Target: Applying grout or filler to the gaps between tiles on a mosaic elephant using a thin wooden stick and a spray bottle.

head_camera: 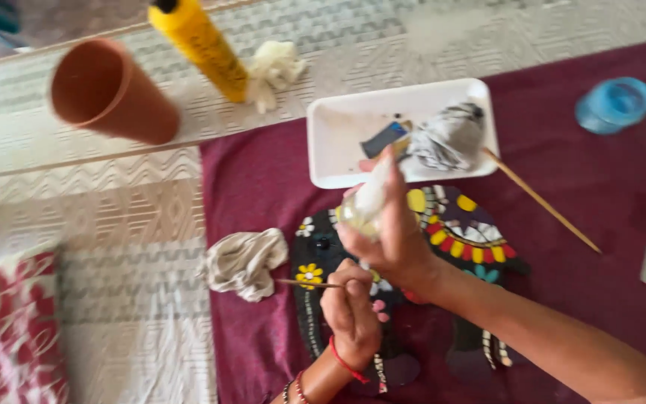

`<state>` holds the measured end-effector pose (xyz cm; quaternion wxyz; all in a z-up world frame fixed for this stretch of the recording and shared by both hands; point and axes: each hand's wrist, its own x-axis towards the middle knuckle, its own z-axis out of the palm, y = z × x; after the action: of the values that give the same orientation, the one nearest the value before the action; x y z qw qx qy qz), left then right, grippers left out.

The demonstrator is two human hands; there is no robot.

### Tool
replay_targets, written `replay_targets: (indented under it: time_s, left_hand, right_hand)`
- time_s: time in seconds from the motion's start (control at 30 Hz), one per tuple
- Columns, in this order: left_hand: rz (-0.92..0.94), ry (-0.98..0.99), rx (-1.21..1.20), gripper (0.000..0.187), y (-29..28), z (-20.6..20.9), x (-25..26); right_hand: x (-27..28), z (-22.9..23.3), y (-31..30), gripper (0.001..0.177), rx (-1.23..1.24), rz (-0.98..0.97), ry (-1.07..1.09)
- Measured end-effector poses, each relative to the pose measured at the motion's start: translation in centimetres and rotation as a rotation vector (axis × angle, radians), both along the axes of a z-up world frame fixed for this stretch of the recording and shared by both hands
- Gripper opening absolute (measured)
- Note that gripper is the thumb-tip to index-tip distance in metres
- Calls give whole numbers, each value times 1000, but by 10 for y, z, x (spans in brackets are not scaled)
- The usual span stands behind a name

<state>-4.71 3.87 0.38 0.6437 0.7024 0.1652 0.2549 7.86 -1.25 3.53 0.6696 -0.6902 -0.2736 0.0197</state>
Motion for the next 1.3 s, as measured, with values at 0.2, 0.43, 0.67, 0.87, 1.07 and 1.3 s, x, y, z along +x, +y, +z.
replay_targets:
  time_s: [0.2,0.43,0.67,0.87,1.07,1.3]
  left_hand:
    - [-171,-235,145,33,5,16,20]
    - [-160,-182,38,22,8,-4,21]
    - [-132,-105,-21,32,11,0,18]
    - [-148,-97,-4,33,13,5,18]
    - [-137,-61,15,35,14,4,19]
    - [-128,-96,-28,34,15,1,21]
  right_hand:
    - [1,32,-118,63,106,-17,759]
    - [4,10,-178,41,84,-85,1122]
    - [3,3,-183,35,11,-262,1212]
    - [-10,7,-182,37,98,-76,1133]
    - [-28,4,-195,26,53,-216,1151]
    - [-45,9,-202,38,85,-115,1085]
